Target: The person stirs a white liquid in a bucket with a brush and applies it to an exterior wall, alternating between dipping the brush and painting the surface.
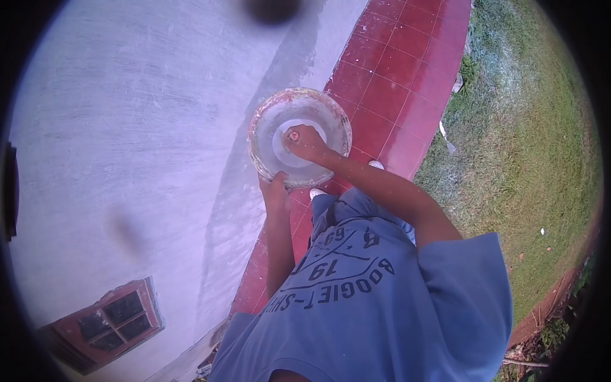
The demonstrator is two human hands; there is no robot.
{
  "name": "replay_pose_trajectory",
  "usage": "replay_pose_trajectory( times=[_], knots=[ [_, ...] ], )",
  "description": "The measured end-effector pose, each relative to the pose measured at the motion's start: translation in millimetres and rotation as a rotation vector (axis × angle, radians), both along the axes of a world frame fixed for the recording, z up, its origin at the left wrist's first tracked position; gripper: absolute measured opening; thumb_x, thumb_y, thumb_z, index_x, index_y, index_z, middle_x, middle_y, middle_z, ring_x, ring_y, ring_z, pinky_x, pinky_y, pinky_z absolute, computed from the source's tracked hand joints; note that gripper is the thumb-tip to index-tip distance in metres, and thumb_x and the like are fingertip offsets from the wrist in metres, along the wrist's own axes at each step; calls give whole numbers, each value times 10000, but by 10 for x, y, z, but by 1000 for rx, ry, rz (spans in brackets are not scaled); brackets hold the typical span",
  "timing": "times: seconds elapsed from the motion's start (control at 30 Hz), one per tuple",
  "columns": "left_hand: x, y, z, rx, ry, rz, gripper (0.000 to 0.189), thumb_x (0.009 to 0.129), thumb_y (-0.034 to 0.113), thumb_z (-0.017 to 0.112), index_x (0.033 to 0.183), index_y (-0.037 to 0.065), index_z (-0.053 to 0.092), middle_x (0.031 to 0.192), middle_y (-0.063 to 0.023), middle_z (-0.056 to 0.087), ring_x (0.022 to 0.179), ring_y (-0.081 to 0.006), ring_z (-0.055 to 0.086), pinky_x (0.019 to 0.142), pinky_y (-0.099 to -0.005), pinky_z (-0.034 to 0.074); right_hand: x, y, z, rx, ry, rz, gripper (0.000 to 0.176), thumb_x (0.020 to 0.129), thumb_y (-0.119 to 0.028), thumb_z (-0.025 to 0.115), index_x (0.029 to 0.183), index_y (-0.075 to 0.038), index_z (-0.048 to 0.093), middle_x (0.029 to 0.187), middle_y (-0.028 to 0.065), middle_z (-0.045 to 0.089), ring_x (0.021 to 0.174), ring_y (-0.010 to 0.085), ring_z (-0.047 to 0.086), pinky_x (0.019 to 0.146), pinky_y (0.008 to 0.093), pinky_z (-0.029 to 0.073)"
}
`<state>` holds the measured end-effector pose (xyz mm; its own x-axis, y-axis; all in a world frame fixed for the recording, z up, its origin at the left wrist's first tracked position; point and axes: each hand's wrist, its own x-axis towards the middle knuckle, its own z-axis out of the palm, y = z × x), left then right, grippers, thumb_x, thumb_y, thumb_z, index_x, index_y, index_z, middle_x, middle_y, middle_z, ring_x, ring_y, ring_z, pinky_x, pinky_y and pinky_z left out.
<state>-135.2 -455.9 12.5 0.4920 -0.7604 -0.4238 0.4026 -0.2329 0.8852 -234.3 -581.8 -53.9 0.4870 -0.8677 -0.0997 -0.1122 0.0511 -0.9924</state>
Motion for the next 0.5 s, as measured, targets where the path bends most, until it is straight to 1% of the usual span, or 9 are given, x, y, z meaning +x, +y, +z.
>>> replay_pose_trajectory(
  times=[0.03, 0.07, 0.13, 0.17, 0.2, 0.27, 0.3, 0.43, 0.5],
  knots=[
    [-17, -13, 59, -2, 2, -3, 708, 755, -128, 488, 1435, -1, 338, 1282, -171, 524, 1128, -277, 584, 905, -362, 526, 90, 48, 13, -109, 1, -62, 173, 914, -150, 659, 982, 0, 710, 946, 114, 693, 750, 156, 685, 719, 285, 607],
    [-31, -20, 124, 39, -2, -15, 711, 753, -127, 485, 1436, 3, 336, 1278, -173, 523, 1121, -280, 587, 889, -361, 541, 159, 85, 24, -110, 0, -64, 173, 914, -150, 659, 982, 0, 710, 946, 114, 693, 750, 156, 685, 719, 285, 607],
    [-52, -60, 116, 75, -12, -25, 714, 752, -126, 482, 1437, 6, 333, 1273, -175, 522, 1115, -283, 590, 873, -360, 556, 207, 86, 164, 234, -181, -12, 148, 930, -106, 624, 1000, -14, 715, 953, 112, 694, 797, 165, 693, 766, 293, 604],
    [-53, -54, 69, 65, -62, -28, 696, 756, -106, 494, 1423, 19, 342, 1224, -164, 540, 1056, -271, 619, 782, -352, 585, 181, 76, 208, 344, -258, 10, 166, 947, -71, 579, 1033, -3, 704, 992, 128, 690, 881, 192, 699, 836, 304, 596],
    [-36, -42, 33, 55, -112, -31, 678, 760, -86, 505, 1410, 31, 351, 1176, -152, 558, 997, -259, 648, 692, -344, 615, 150, 62, 174, 344, -260, 11, 166, 947, -71, 579, 1033, -3, 704, 992, 128, 690, 881, 192, 699, 836, 304, 596],
    [12, -67, -42, 22, -105, -37, 687, 757, -90, 502, 1415, 31, 350, 1176, -152, 559, 1009, -262, 643, 709, -353, 609, 35, -24, 92, 553, -452, 61, 191, 960, -62, 556, 1083, 20, 677, 1038, 143, 678, 956, 219, 692, 885, 324, 588],
    [42, -75, -78, -9, -96, -42, 695, 754, -94, 498, 1421, 32, 349, 1176, -152, 559, 1020, -265, 639, 726, -361, 604, -65, -47, 165, 567, -470, 96, 251, 979, -63, 517, 1177, 63, 607, 1088, 183, 657, 992, 254, 688, 926, 354, 579],
    [189, -87, -306, -15, -124, -42, 689, 749, -100, 494, 1413, 30, 365, 1194, -153, 557, 1033, -268, 632, 762, -371, 593, -372, -137, 259, 732, -678, 87, 311, 1018, -68, 423, 1274, 87, 506, 1167, 251, 613, 1060, 317, 669, 982, 391, 554],
    [200, -102, -316, 156, -34, 19, 687, 744, -105, 493, 1408, 29, 376, 1217, -155, 552, 1039, -276, 631, 776, -379, 592, -502, -175, 231, 754, -720, 56, 309, 1022, -77, 422, 1271, 83, 508, 1170, 253, 612, 1071, 320, 664, 987, 394, 551]
  ],
)
